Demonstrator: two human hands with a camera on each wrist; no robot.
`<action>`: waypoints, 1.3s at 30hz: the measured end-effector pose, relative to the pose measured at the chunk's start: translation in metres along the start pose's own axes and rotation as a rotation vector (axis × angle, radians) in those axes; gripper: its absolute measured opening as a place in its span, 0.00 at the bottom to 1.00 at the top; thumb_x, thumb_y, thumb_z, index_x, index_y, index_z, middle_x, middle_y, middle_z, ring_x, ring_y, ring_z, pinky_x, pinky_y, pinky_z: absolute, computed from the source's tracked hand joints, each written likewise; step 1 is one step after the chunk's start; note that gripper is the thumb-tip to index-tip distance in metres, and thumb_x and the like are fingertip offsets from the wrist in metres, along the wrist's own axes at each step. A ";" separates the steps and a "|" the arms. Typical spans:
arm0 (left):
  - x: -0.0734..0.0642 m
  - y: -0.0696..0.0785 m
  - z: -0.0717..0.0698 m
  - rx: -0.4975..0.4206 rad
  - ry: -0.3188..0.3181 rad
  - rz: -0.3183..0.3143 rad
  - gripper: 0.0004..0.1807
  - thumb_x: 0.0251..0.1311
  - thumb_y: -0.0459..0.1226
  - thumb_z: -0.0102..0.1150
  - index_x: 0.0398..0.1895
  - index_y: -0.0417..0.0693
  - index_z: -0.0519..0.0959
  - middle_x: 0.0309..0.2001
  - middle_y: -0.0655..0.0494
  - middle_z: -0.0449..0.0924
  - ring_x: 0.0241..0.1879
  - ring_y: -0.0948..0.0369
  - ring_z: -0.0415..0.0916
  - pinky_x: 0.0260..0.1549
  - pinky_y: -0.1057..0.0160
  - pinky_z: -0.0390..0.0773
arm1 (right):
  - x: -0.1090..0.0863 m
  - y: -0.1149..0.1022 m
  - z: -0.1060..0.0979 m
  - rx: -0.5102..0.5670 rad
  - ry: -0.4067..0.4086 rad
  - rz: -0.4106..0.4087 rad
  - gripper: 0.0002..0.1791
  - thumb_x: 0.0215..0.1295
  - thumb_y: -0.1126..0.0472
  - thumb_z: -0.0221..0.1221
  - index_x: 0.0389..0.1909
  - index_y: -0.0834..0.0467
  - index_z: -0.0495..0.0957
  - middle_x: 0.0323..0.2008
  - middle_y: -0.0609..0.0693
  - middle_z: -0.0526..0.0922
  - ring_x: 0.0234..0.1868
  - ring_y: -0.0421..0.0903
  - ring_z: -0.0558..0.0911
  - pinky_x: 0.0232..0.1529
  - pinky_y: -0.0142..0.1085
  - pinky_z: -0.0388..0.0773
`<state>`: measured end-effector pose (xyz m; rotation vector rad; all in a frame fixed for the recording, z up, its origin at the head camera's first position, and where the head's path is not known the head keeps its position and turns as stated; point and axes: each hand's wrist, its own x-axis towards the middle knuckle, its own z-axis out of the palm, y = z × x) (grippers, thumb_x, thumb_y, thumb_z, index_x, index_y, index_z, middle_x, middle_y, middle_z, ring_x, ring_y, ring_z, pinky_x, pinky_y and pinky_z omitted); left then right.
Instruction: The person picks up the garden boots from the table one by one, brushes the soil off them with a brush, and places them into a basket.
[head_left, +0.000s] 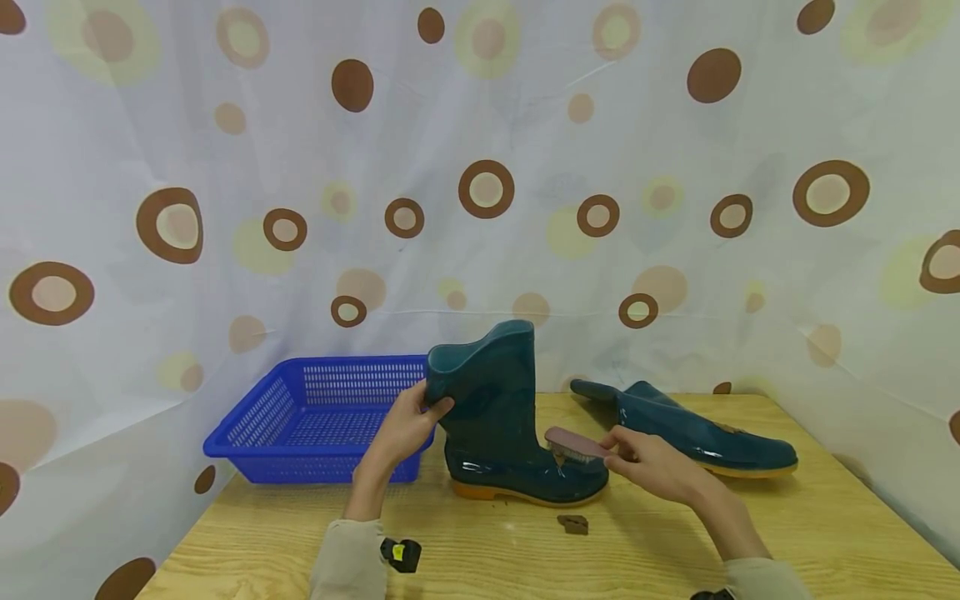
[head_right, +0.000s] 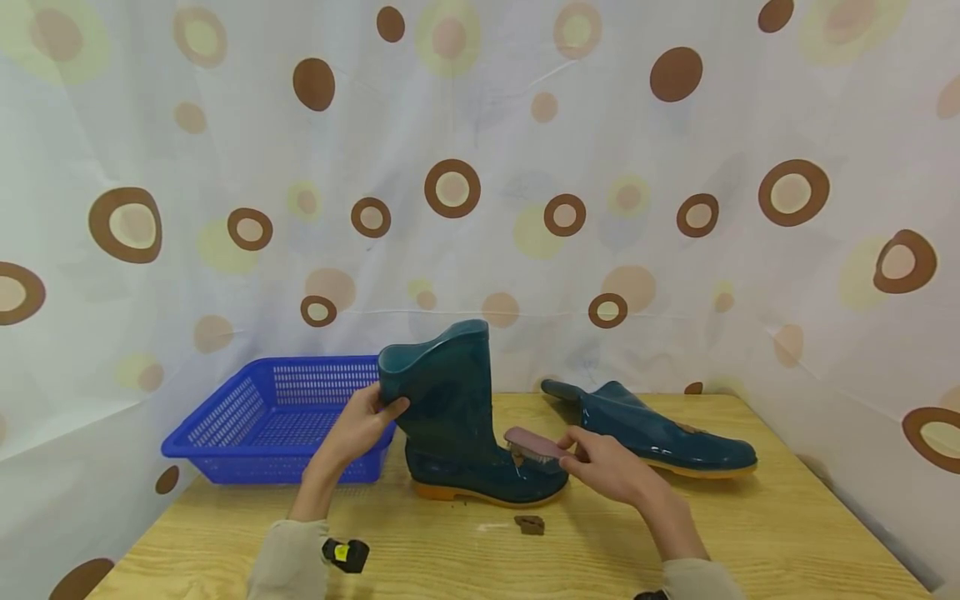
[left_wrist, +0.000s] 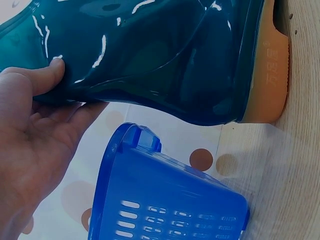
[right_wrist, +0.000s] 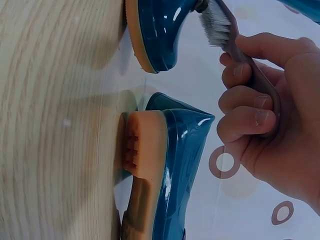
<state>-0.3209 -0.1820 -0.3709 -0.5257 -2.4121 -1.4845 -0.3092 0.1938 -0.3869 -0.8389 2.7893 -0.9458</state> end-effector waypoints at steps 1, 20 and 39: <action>0.000 0.000 0.000 0.002 0.001 0.000 0.21 0.70 0.37 0.56 0.65 0.50 0.74 0.62 0.48 0.78 0.63 0.46 0.74 0.62 0.38 0.71 | 0.000 0.000 -0.001 0.002 -0.003 0.005 0.15 0.74 0.54 0.54 0.53 0.60 0.74 0.40 0.52 0.82 0.36 0.44 0.79 0.35 0.38 0.77; -0.001 -0.002 0.000 -0.007 0.000 -0.007 0.20 0.70 0.38 0.57 0.64 0.49 0.74 0.61 0.48 0.79 0.62 0.46 0.75 0.62 0.38 0.71 | -0.007 0.008 -0.007 0.021 0.008 -0.022 0.17 0.76 0.52 0.52 0.53 0.61 0.74 0.33 0.47 0.77 0.28 0.38 0.73 0.30 0.34 0.71; 0.000 0.001 0.000 -0.024 0.002 0.007 0.20 0.70 0.37 0.56 0.64 0.48 0.74 0.60 0.47 0.80 0.61 0.47 0.77 0.62 0.38 0.72 | -0.008 0.010 -0.011 0.100 -0.061 -0.022 0.15 0.74 0.53 0.54 0.52 0.58 0.74 0.43 0.50 0.82 0.36 0.39 0.78 0.31 0.35 0.74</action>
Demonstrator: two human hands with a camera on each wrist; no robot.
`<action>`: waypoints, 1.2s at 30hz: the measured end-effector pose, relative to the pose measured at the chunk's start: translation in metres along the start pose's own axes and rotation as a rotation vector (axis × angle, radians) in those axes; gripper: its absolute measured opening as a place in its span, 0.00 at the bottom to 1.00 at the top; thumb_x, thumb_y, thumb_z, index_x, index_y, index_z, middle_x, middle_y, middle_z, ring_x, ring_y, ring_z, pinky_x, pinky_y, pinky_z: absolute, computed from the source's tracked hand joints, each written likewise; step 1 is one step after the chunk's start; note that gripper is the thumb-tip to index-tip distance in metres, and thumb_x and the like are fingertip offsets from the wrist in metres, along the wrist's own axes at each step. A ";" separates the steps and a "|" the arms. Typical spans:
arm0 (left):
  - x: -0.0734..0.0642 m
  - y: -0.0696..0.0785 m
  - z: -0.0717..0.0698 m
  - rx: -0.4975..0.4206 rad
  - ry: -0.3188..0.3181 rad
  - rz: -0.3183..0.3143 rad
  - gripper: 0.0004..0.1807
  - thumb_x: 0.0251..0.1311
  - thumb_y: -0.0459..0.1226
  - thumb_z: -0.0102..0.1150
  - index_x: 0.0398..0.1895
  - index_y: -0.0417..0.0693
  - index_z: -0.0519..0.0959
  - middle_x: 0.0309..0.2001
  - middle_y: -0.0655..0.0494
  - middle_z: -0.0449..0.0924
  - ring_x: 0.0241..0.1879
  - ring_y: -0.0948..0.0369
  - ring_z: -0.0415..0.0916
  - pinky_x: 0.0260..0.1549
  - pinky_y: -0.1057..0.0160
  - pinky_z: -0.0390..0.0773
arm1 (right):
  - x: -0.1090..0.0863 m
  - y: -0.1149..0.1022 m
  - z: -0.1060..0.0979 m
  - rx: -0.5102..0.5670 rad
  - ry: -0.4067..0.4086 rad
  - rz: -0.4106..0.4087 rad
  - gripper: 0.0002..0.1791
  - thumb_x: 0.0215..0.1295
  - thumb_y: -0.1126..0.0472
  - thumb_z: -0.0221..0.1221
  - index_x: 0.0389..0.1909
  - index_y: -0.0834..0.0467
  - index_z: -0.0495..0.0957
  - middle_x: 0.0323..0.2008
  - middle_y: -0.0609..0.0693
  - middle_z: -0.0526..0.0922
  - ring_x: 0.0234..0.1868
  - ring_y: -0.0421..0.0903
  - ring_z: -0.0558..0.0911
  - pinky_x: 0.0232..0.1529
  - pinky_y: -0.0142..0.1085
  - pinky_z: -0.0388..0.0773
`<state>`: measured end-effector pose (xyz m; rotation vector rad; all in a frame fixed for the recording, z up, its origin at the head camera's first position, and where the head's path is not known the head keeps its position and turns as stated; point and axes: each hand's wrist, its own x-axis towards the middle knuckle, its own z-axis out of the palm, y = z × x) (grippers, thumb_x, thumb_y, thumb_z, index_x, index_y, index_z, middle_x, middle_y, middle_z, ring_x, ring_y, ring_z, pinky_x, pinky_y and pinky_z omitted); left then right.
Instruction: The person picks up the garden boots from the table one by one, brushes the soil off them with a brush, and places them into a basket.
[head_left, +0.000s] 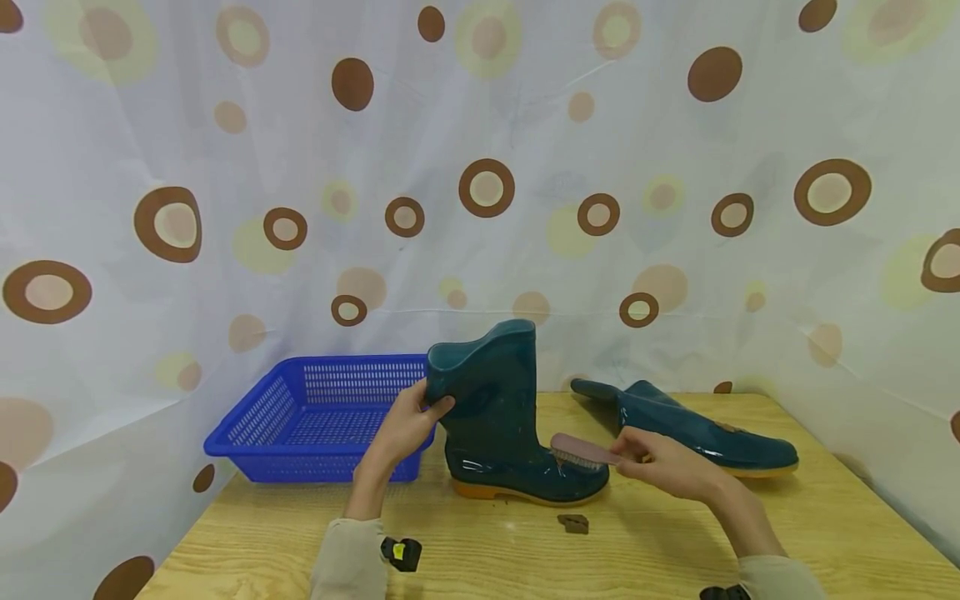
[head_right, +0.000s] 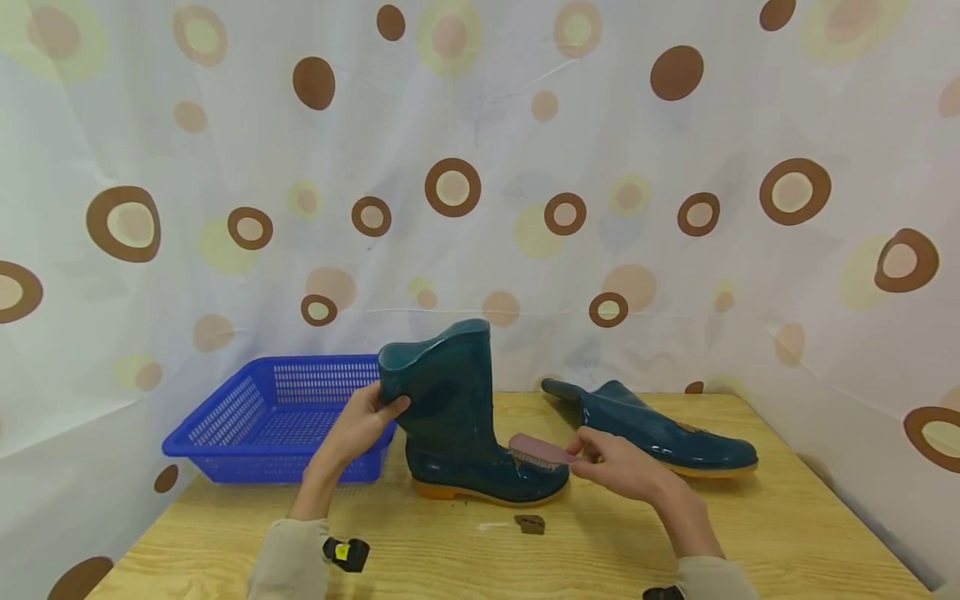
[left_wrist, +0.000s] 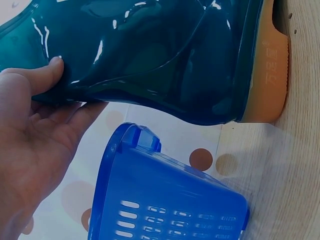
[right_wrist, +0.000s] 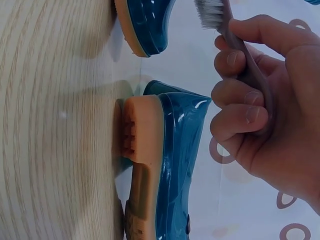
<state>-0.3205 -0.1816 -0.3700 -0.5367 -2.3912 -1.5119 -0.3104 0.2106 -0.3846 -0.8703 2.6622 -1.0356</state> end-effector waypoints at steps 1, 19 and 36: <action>0.000 0.000 0.000 0.001 0.001 0.002 0.20 0.70 0.37 0.56 0.64 0.48 0.74 0.60 0.47 0.80 0.61 0.47 0.77 0.62 0.38 0.72 | 0.000 0.000 -0.001 -0.008 0.004 -0.012 0.14 0.74 0.53 0.54 0.52 0.58 0.74 0.43 0.50 0.82 0.39 0.39 0.79 0.34 0.36 0.75; 0.001 -0.001 0.000 -0.001 -0.003 -0.021 0.20 0.70 0.38 0.56 0.64 0.50 0.74 0.60 0.49 0.80 0.61 0.47 0.77 0.63 0.37 0.70 | -0.005 0.002 -0.005 -0.022 0.059 0.020 0.15 0.75 0.53 0.52 0.51 0.60 0.74 0.34 0.48 0.79 0.30 0.39 0.75 0.31 0.35 0.72; 0.002 -0.004 0.000 0.002 -0.003 -0.014 0.19 0.70 0.38 0.56 0.63 0.50 0.75 0.59 0.49 0.80 0.61 0.48 0.77 0.62 0.38 0.71 | 0.006 -0.003 0.009 -0.040 0.064 0.004 0.16 0.74 0.51 0.53 0.52 0.59 0.73 0.43 0.53 0.81 0.41 0.46 0.79 0.37 0.40 0.77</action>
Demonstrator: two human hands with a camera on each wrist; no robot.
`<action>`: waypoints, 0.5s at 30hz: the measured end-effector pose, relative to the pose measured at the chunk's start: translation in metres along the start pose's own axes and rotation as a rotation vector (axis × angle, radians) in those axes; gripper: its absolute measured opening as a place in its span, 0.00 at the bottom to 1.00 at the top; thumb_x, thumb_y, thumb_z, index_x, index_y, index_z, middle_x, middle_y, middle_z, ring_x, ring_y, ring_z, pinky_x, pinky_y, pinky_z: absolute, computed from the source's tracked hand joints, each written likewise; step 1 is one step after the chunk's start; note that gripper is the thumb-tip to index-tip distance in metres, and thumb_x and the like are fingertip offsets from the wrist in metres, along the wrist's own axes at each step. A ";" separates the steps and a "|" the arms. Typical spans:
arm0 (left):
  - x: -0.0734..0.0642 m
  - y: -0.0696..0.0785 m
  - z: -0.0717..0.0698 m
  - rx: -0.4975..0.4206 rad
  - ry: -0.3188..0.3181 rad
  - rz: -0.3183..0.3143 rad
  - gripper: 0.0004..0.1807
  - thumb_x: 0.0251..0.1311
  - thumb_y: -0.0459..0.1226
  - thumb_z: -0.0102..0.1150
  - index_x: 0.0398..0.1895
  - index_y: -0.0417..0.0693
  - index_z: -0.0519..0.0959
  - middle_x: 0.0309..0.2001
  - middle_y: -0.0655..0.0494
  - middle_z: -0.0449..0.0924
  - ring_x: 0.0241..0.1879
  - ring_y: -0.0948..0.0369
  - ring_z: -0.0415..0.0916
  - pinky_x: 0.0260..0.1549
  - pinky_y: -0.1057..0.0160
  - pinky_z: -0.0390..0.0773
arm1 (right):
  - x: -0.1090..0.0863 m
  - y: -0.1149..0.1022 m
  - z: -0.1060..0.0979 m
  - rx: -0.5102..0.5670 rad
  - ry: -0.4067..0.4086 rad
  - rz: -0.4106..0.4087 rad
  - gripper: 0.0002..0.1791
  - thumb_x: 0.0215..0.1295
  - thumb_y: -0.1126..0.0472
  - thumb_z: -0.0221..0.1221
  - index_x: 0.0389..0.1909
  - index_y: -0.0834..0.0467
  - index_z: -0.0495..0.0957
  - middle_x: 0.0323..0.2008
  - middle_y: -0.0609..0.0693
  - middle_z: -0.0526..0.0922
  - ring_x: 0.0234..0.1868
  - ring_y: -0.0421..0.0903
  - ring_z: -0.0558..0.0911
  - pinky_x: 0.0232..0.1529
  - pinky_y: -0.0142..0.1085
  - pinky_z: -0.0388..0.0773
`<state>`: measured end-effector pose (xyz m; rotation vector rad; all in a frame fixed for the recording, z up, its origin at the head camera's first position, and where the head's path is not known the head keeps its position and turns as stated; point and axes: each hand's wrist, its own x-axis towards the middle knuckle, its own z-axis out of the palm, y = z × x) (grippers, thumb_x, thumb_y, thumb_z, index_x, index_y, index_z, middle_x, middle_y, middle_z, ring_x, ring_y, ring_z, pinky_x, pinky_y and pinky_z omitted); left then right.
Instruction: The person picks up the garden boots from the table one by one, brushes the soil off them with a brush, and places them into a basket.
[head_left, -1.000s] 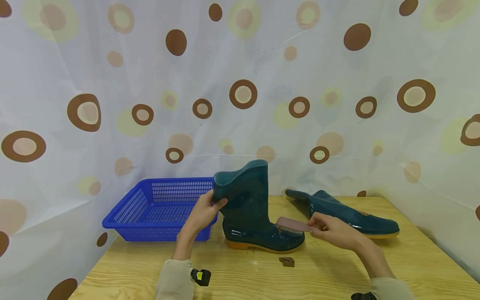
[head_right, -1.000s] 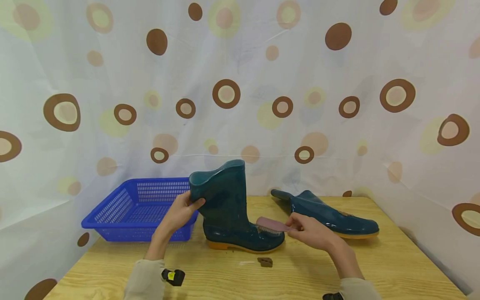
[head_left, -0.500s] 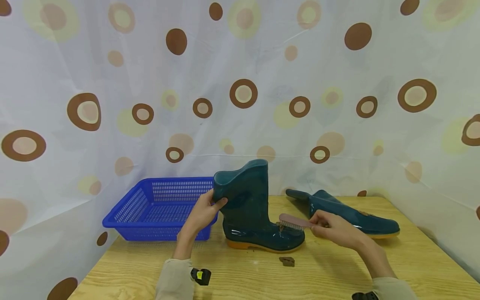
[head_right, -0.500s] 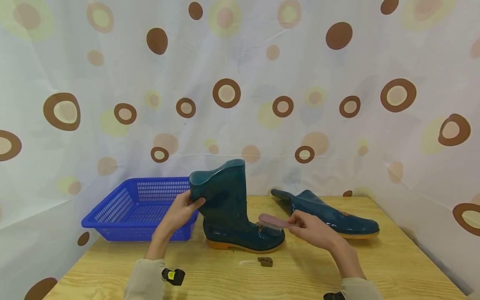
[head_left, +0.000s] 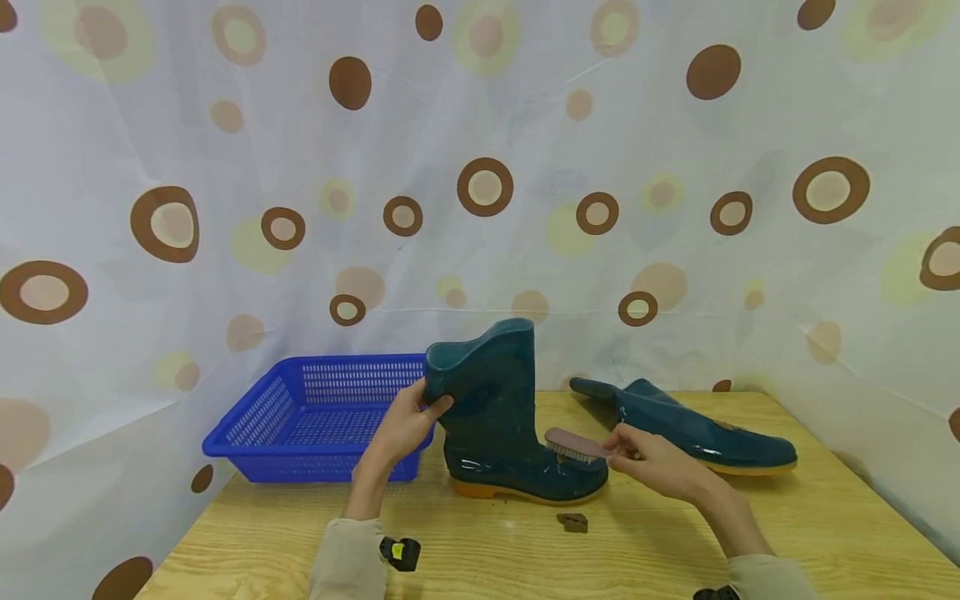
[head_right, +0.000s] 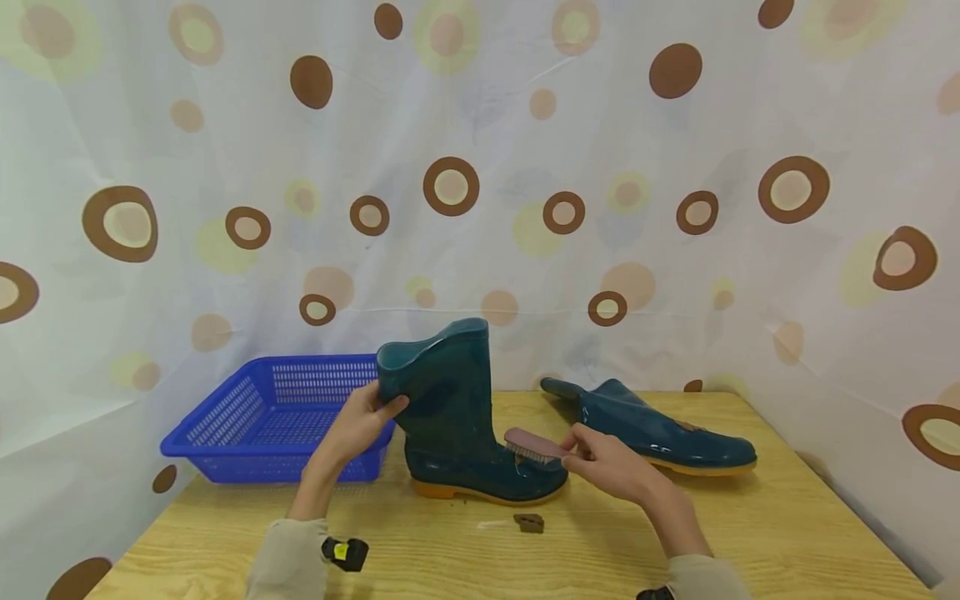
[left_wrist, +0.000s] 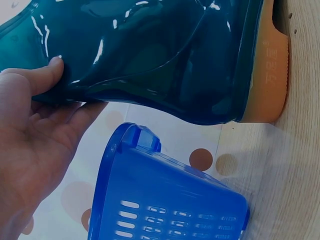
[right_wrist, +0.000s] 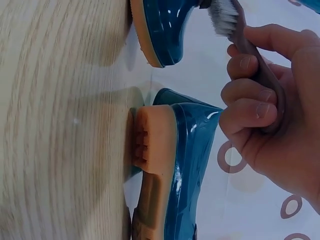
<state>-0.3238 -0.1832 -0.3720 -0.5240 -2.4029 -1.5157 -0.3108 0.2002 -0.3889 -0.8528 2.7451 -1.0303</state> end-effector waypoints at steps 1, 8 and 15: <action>0.000 0.000 0.000 -0.003 -0.002 0.000 0.19 0.70 0.38 0.56 0.63 0.50 0.75 0.59 0.49 0.80 0.61 0.48 0.77 0.63 0.38 0.71 | 0.000 0.000 0.000 -0.010 0.003 -0.001 0.15 0.74 0.52 0.54 0.51 0.59 0.74 0.44 0.55 0.82 0.42 0.46 0.80 0.38 0.40 0.78; 0.000 0.002 0.000 -0.013 -0.002 0.002 0.20 0.70 0.39 0.56 0.63 0.50 0.75 0.60 0.49 0.80 0.61 0.48 0.76 0.63 0.37 0.70 | -0.002 0.003 -0.002 -0.064 0.031 -0.008 0.14 0.74 0.51 0.54 0.49 0.58 0.74 0.44 0.53 0.83 0.41 0.46 0.81 0.35 0.36 0.78; -0.003 0.005 0.000 -0.018 0.009 -0.010 0.20 0.70 0.38 0.57 0.63 0.50 0.75 0.60 0.49 0.80 0.62 0.47 0.76 0.63 0.36 0.70 | -0.003 0.004 -0.003 -0.059 0.029 -0.003 0.15 0.74 0.51 0.53 0.49 0.59 0.74 0.42 0.50 0.82 0.40 0.46 0.81 0.35 0.35 0.77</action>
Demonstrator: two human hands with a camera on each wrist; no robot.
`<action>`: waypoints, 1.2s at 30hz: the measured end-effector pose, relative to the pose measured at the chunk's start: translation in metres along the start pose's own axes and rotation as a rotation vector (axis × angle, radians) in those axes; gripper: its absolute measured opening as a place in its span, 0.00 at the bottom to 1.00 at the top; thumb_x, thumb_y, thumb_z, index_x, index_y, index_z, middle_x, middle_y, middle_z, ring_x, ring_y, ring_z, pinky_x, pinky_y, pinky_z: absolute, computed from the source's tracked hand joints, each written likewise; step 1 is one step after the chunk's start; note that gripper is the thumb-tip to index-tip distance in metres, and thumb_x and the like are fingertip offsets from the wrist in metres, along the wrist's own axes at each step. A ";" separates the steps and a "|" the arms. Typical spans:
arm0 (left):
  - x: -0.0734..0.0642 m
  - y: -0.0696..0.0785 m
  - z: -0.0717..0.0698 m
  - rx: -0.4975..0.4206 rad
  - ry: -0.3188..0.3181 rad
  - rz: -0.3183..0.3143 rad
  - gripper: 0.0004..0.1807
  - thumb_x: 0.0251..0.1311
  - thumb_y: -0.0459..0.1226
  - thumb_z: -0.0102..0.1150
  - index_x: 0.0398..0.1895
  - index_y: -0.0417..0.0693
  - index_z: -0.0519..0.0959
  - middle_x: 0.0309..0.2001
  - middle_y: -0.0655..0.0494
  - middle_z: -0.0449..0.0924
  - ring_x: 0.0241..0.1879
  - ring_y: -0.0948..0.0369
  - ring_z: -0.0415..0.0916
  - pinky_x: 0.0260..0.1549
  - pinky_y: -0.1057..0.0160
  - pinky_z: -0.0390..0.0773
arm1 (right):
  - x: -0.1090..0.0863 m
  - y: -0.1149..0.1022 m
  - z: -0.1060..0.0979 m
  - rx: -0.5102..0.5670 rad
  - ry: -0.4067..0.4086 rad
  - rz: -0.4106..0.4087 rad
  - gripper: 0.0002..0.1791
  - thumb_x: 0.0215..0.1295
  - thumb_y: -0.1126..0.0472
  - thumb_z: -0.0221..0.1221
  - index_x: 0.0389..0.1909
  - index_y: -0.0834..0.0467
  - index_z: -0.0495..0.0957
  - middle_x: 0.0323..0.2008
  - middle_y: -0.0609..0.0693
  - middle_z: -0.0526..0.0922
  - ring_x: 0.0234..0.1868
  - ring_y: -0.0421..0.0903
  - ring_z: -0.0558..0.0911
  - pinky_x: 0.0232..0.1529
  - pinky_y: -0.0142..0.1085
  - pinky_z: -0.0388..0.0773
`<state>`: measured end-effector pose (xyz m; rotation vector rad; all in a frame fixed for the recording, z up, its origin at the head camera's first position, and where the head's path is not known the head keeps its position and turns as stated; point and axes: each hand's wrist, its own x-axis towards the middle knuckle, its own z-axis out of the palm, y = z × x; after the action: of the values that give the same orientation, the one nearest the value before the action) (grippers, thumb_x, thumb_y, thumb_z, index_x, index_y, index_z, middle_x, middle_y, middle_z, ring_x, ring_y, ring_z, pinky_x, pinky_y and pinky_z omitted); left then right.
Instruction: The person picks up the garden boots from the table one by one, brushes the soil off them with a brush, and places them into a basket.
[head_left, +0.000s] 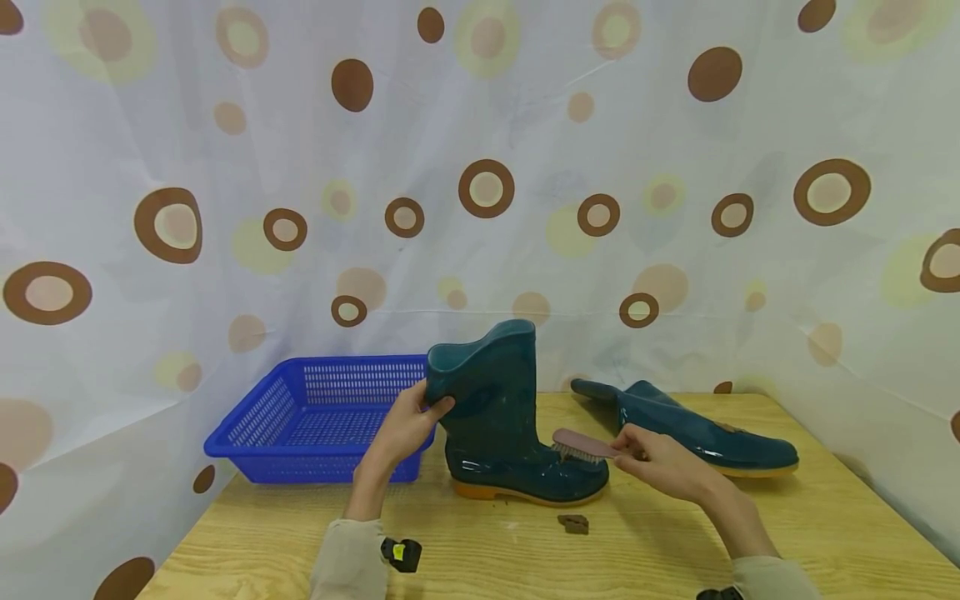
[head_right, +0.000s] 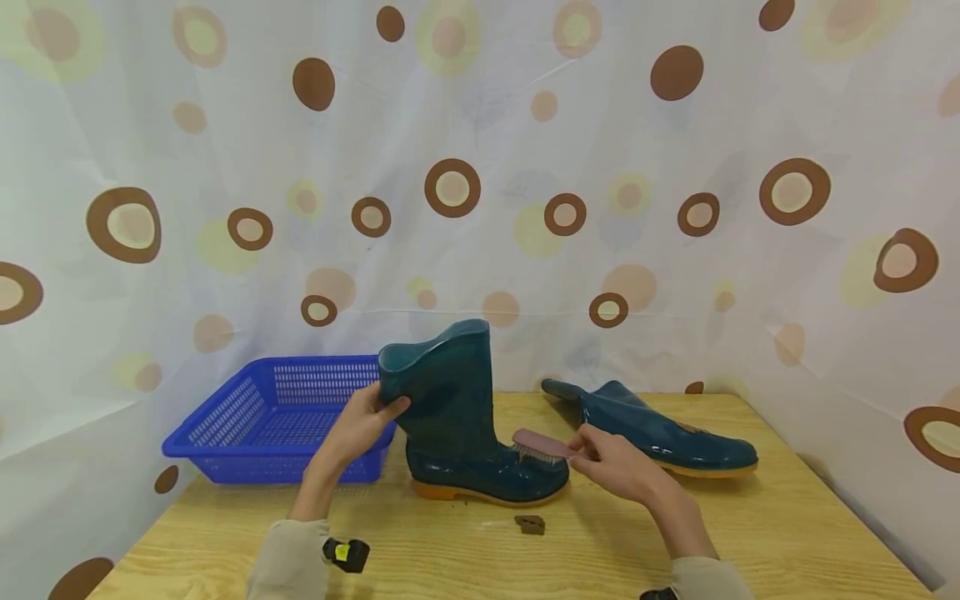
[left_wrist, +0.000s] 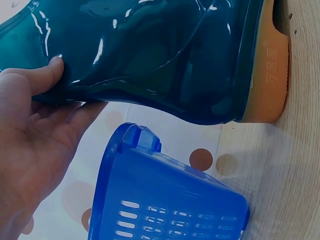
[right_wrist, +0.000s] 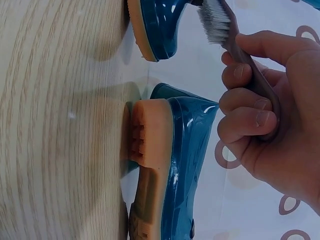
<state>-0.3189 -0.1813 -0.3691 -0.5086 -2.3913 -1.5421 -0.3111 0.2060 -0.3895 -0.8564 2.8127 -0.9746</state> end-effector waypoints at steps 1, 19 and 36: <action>0.000 0.000 0.000 -0.003 0.000 0.000 0.20 0.70 0.38 0.57 0.63 0.50 0.75 0.60 0.49 0.80 0.62 0.47 0.76 0.63 0.36 0.70 | 0.000 0.000 0.000 0.001 0.001 -0.001 0.14 0.75 0.52 0.53 0.49 0.59 0.74 0.42 0.50 0.82 0.40 0.45 0.81 0.35 0.35 0.77; 0.001 -0.003 0.000 0.030 -0.003 0.000 0.20 0.71 0.38 0.56 0.64 0.52 0.74 0.61 0.49 0.79 0.62 0.47 0.76 0.62 0.36 0.70 | -0.002 0.000 -0.003 0.051 0.034 0.001 0.14 0.77 0.52 0.50 0.50 0.59 0.72 0.29 0.50 0.75 0.24 0.39 0.71 0.27 0.34 0.71; -0.008 0.019 0.002 0.006 0.028 -0.027 0.19 0.70 0.33 0.55 0.63 0.44 0.75 0.60 0.43 0.80 0.61 0.43 0.76 0.63 0.35 0.69 | 0.006 -0.003 0.011 0.059 -0.030 -0.002 0.17 0.76 0.51 0.52 0.52 0.60 0.71 0.34 0.51 0.76 0.27 0.41 0.73 0.27 0.34 0.71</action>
<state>-0.3039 -0.1740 -0.3576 -0.4530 -2.3906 -1.5419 -0.3125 0.1944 -0.3957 -0.8603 2.7439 -1.0312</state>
